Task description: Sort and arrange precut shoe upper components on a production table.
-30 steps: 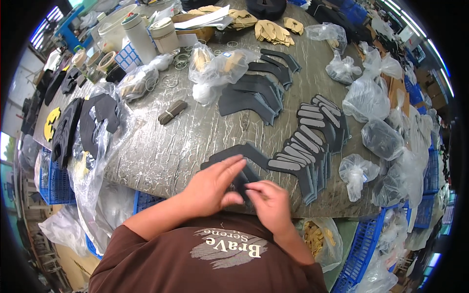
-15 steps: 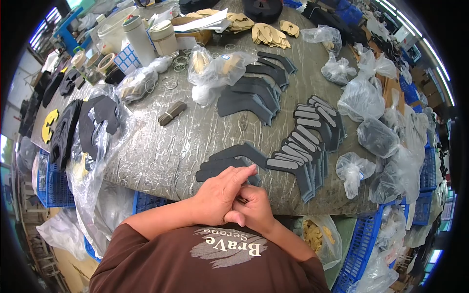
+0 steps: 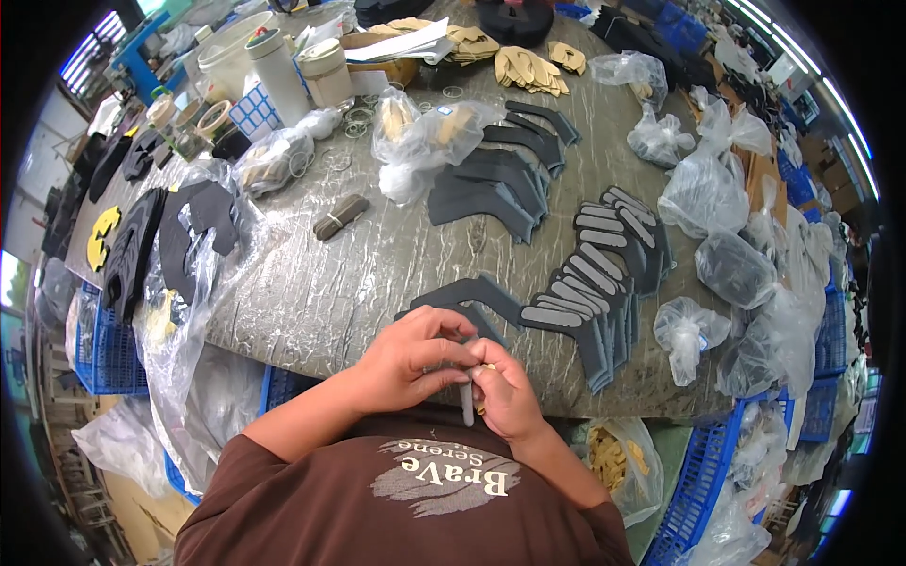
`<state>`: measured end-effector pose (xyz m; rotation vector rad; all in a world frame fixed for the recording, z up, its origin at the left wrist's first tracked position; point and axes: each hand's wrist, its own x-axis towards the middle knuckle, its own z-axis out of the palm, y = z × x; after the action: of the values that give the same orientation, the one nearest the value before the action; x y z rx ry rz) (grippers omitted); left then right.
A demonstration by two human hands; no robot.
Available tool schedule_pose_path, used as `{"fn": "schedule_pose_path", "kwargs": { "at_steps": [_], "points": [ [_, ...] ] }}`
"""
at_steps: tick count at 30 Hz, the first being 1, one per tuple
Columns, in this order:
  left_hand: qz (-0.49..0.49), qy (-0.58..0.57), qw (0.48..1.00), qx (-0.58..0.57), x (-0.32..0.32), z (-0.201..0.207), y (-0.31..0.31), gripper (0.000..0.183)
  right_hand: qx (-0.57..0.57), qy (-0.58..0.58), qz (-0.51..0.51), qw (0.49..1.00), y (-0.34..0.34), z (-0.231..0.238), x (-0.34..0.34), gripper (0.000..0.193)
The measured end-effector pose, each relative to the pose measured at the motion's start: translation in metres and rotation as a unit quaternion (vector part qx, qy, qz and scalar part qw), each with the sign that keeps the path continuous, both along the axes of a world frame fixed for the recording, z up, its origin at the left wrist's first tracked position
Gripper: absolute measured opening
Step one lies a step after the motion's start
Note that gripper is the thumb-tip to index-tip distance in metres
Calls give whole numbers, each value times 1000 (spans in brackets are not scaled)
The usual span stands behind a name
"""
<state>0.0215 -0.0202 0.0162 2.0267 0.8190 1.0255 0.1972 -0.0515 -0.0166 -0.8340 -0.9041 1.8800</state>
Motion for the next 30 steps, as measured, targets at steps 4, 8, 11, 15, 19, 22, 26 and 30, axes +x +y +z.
{"fn": "schedule_pose_path", "kwargs": {
  "at_steps": [4, 8, 11, 15, 19, 22, 26, 30],
  "points": [
    [37, 26, 997, 60, -14, -7, -6, 17, -36, 33, -87, 995, 9, 15, -3, 9],
    [202, -47, 967, -146, -46, -22, -5, 8, -76, 219, -191, 954, 35, 9, 28, 7],
    [261, -90, 889, -364, -60, -30, -9, 4, -16, 180, -144, 973, 29, 2, 29, 3],
    [245, -9, 876, -415, -51, -24, -5, 6, 469, -460, -85, 749, 22, -6, 8, 19],
    [248, 6, 871, -425, -48, -29, -4, 9, 497, -544, -40, 675, 16, -19, 5, 20],
    [243, 19, 872, -423, -51, -32, -2, 10, 508, -549, -36, 663, 17, -19, 4, 18],
    [249, 21, 868, -428, -49, -29, 0, 7, 519, -553, -37, 651, 19, -18, 3, 15],
    [257, 49, 865, -429, -47, -25, 1, 9, 549, -551, -13, 628, 20, -17, 3, 11]
  ]
}}
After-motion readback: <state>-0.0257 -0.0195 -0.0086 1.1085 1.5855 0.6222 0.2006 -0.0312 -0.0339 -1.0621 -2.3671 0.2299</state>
